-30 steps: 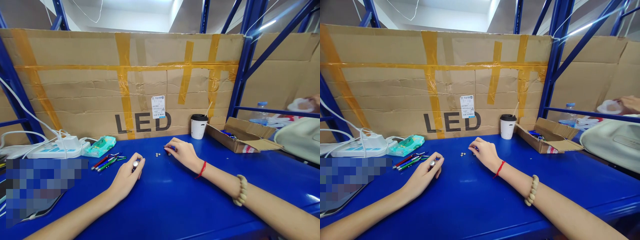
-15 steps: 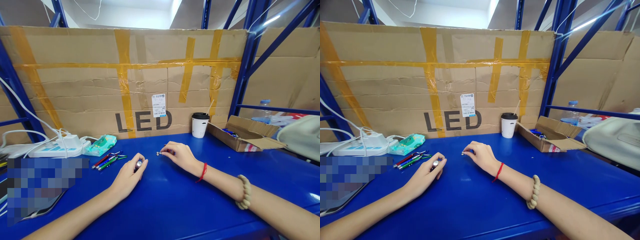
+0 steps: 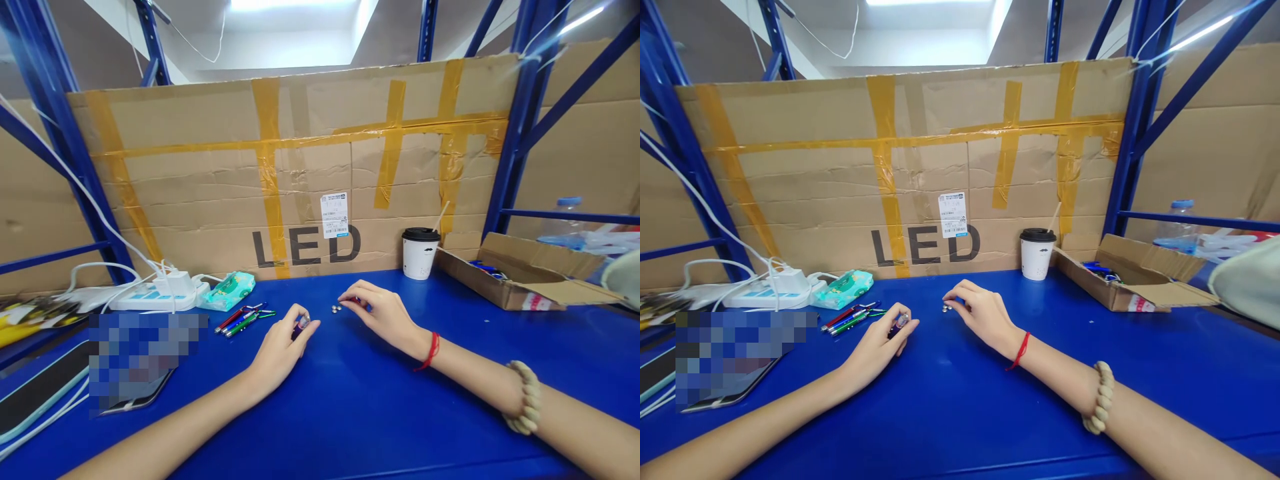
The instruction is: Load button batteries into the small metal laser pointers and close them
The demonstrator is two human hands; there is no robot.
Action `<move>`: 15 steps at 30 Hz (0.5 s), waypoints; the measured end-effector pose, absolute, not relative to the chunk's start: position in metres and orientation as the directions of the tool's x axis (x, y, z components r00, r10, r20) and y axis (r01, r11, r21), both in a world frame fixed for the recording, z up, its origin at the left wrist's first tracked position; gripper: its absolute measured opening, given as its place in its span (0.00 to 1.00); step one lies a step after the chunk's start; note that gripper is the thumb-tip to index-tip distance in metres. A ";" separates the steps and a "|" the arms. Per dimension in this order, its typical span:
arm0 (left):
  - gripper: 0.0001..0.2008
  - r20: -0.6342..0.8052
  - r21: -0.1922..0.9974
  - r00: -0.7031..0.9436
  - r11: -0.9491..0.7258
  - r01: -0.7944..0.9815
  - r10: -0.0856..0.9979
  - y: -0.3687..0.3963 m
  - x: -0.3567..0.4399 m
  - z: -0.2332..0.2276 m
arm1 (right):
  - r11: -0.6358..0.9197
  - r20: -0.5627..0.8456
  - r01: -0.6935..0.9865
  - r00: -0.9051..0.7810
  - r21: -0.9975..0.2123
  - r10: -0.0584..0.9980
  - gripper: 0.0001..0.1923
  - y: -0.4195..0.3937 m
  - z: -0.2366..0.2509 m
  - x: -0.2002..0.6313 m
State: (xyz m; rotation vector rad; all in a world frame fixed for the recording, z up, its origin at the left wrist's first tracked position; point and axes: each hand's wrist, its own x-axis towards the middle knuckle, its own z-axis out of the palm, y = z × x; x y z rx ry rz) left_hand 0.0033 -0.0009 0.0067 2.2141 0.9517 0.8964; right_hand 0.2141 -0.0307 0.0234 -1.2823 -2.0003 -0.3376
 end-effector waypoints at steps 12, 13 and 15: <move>0.15 0.297 0.672 0.674 -0.649 0.356 0.677 0.001 0.002 0.004 | 0.727 0.732 0.617 -0.339 -0.302 0.591 0.12 -0.047 0.028 0.189; 0.15 0.304 0.675 0.683 -0.656 0.337 0.664 0.001 0.001 0.005 | 0.741 0.722 0.595 -0.359 -0.311 0.591 0.11 -0.047 0.027 0.187; 0.14 0.323 0.683 0.691 -0.665 0.303 0.647 0.001 0.001 0.005 | 0.752 0.697 0.564 -0.386 -0.340 0.604 0.11 -0.048 0.027 0.185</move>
